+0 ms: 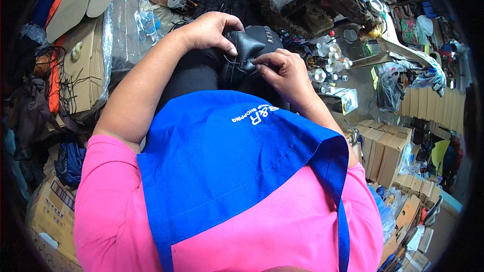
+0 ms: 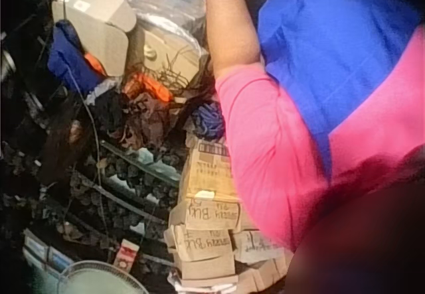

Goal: Hand-stitching a black leather shoe component using thread and needle.

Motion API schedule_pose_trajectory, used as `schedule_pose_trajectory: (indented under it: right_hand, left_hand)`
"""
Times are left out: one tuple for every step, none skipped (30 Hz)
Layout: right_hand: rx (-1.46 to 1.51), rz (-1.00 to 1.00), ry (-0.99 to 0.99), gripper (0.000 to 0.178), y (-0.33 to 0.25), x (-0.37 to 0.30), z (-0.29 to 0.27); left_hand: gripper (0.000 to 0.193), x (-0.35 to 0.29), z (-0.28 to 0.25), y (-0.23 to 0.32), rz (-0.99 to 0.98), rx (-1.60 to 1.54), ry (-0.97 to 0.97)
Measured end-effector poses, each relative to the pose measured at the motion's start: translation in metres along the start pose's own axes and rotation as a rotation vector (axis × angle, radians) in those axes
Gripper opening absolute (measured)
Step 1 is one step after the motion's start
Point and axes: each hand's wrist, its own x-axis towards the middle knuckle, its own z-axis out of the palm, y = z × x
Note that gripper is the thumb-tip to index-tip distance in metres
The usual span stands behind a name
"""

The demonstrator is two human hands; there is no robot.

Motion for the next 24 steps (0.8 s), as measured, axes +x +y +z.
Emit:
schedule_pose_trajectory:
  right_hand:
    - [-0.021, -0.011, 0.001, 0.012, -0.001, 0.000, -0.001]
    - [-0.043, -0.013, 0.004, 0.012, -0.002, 0.000, -0.001]
    - [-0.043, -0.023, 0.003, 0.012, -0.004, 0.001, -0.002]
    - [-0.056, -0.023, 0.002, 0.012, -0.004, 0.001, -0.002]
    - [-0.076, -0.002, -0.005, 0.012, -0.005, 0.001, -0.003]
    - [-0.069, -0.023, 0.001, 0.012, -0.005, 0.001, -0.003]
    - [-0.064, -0.019, -0.002, 0.012, -0.004, 0.001, -0.002]
    - [-0.067, 0.003, -0.003, 0.012, -0.003, 0.001, -0.001]
    - [-0.058, -0.015, -0.004, 0.012, -0.001, 0.001, 0.001]
    - [-0.025, -0.018, 0.000, 0.013, 0.001, 0.001, 0.003]
    - [0.007, -0.022, 0.004, 0.013, 0.004, 0.001, 0.006]
    - [0.007, -0.024, 0.004, 0.013, 0.007, 0.002, 0.008]
    - [0.069, -0.018, 0.028, 0.013, 0.011, 0.003, 0.010]
    - [0.131, -0.013, 0.051, 0.014, 0.015, 0.004, 0.012]
    - [0.132, -0.014, 0.051, 0.014, 0.019, 0.005, 0.013]
    - [0.190, 0.011, 0.026, 0.014, 0.022, 0.006, 0.015]
    - [0.229, 0.096, -0.004, 0.015, 0.025, 0.007, 0.016]
    - [0.246, 0.034, 0.001, 0.015, 0.027, 0.008, 0.017]
    - [0.160, -0.023, 0.009, 0.015, 0.029, 0.009, 0.019]
    - [0.060, -0.042, 0.016, 0.015, 0.030, 0.010, 0.019]
    - [0.074, -0.079, 0.015, 0.015, 0.030, 0.010, 0.023]
    - [0.018, -0.097, 0.052, 0.015, 0.029, 0.010, 0.026]
    - [-0.040, -0.116, 0.089, 0.014, 0.030, 0.009, 0.026]
    - [-0.040, -0.117, 0.092, 0.014, 0.030, 0.008, 0.028]
  left_hand:
    - [0.054, 0.000, 0.000, 0.000, 0.000, -0.001, 0.000]
    - [0.054, 0.000, 0.000, -0.001, 0.000, -0.008, 0.001]
    - [0.055, 0.000, 0.000, -0.001, 0.000, -0.016, 0.003]
    - [0.055, 0.000, 0.000, -0.001, 0.000, -0.015, 0.003]
    - [0.054, 0.000, 0.000, -0.001, -0.007, -0.004, -0.001]
    - [0.054, 0.000, 0.000, -0.001, -0.015, 0.008, -0.005]
    - [0.054, 0.000, 0.000, -0.001, -0.015, 0.008, -0.006]
    - [0.054, 0.001, 0.000, -0.001, -0.016, 0.031, 0.000]
    - [0.053, 0.001, 0.000, 0.000, -0.017, 0.055, 0.005]
    - [0.053, 0.001, 0.000, 0.000, -0.017, 0.055, 0.005]
    - [0.053, 0.001, 0.000, 0.000, -0.002, 0.075, 0.014]
    - [0.053, 0.001, 0.000, 0.000, 0.027, 0.088, 0.026]
    - [0.053, 0.001, 0.001, 0.000, 0.012, 0.096, 0.026]
    - [0.054, 0.000, 0.001, 0.000, 0.006, 0.055, 0.024]
    - [0.054, 0.000, 0.001, 0.000, -0.003, 0.015, 0.017]
    - [0.054, 0.000, 0.001, 0.000, 0.000, 0.017, 0.021]
    - [0.054, 0.000, 0.002, -0.001, -0.009, 0.040, 0.027]
    - [0.054, 0.000, 0.002, -0.001, -0.018, 0.063, 0.033]
    - [0.054, 0.000, 0.002, -0.001, -0.018, 0.064, 0.035]
    - [0.053, 0.000, 0.003, -0.001, -0.004, 0.081, 0.054]
    - [0.053, -0.001, 0.003, -0.001, 0.035, 0.086, 0.071]
    - [0.053, -0.001, 0.004, -0.001, 0.008, 0.097, 0.072]
    - [0.052, -0.001, 0.004, -0.001, 0.027, 0.097, 0.084]
    - [0.052, -0.001, 0.004, -0.001, 0.043, 0.098, 0.096]
